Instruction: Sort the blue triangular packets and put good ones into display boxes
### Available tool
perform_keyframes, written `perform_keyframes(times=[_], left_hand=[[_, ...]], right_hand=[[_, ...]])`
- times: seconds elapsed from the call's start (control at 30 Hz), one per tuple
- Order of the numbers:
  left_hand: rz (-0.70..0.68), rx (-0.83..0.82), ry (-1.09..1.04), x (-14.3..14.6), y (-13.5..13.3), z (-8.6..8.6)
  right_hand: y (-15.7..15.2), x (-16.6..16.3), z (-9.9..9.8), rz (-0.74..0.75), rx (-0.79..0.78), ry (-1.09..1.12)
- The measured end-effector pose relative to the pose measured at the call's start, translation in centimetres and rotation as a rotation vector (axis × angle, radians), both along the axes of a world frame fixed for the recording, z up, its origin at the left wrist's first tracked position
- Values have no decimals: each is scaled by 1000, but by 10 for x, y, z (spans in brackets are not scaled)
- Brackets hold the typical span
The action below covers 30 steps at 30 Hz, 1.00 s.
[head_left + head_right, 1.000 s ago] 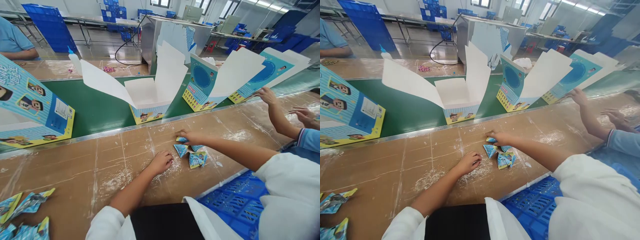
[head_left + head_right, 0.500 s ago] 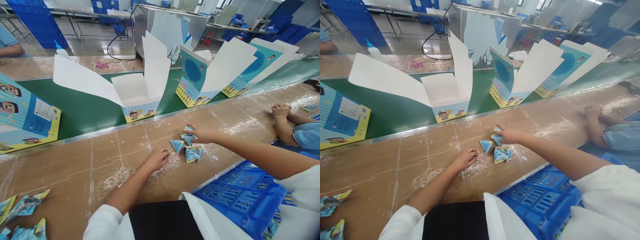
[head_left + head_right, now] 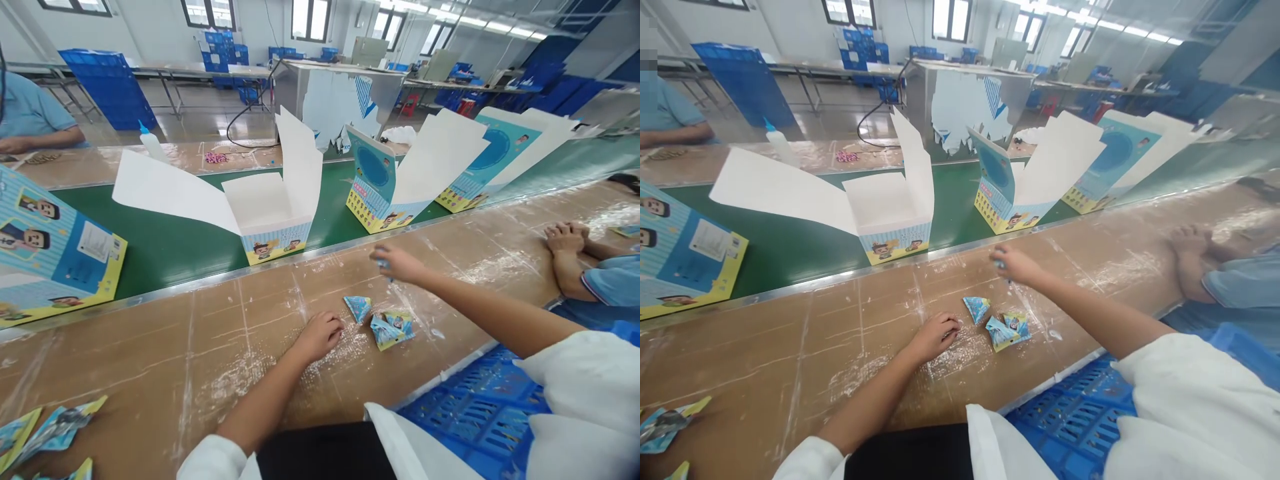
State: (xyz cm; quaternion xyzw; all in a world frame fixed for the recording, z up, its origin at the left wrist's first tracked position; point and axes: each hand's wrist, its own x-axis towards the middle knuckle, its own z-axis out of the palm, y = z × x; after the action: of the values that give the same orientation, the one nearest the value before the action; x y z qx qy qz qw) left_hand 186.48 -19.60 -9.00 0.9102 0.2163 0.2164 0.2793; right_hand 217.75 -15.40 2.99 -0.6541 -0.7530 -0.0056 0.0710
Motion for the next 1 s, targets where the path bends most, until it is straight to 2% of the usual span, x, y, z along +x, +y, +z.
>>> perform_keyframes(times=[0.1,0.13,0.17,0.23,0.3,0.33,0.47,0.57,0.6,0.67,0.73,0.77,0.8,0.87,0.93,1.0], left_hand=[[1,9,4,8,0,1],[4,7,3,11,0,1],[6,3,2,14,0,1],[9,-14,-5,19,0,1],[8,-31,-11,23,0,1],[4,-35,-12,25,0,1],[-11,-62,-20,34,0,1],[-12,-101,-37,42,0,-3],[-9,-139,-57,45,0,-4],[36,-317,-174,52,1,-4],[120,-649,-401,59,3,3],[157,-834,-538,62,3,9],[179,-1002,-672,65,4,17],[156,-1255,-865,71,5,35],[123,-1402,-963,76,4,51],[156,-1489,-1018,82,2,64]], right_hand=[[5,6,45,-118,401,58],[1,1,55,-70,499,71],[-5,-6,61,48,523,69],[-18,-24,65,393,362,29],[-26,-37,65,598,184,0],[-27,-40,65,615,129,5],[-24,-30,67,518,65,74],[-28,-18,55,687,10,47],[-30,-16,49,707,41,51],[-33,-17,37,563,231,143],[-36,-25,26,364,421,298],[-38,-31,22,330,436,369],[-40,-39,17,363,393,425],[-46,-55,10,553,210,482],[-52,-68,6,663,79,497],[-57,-75,4,642,53,496]])
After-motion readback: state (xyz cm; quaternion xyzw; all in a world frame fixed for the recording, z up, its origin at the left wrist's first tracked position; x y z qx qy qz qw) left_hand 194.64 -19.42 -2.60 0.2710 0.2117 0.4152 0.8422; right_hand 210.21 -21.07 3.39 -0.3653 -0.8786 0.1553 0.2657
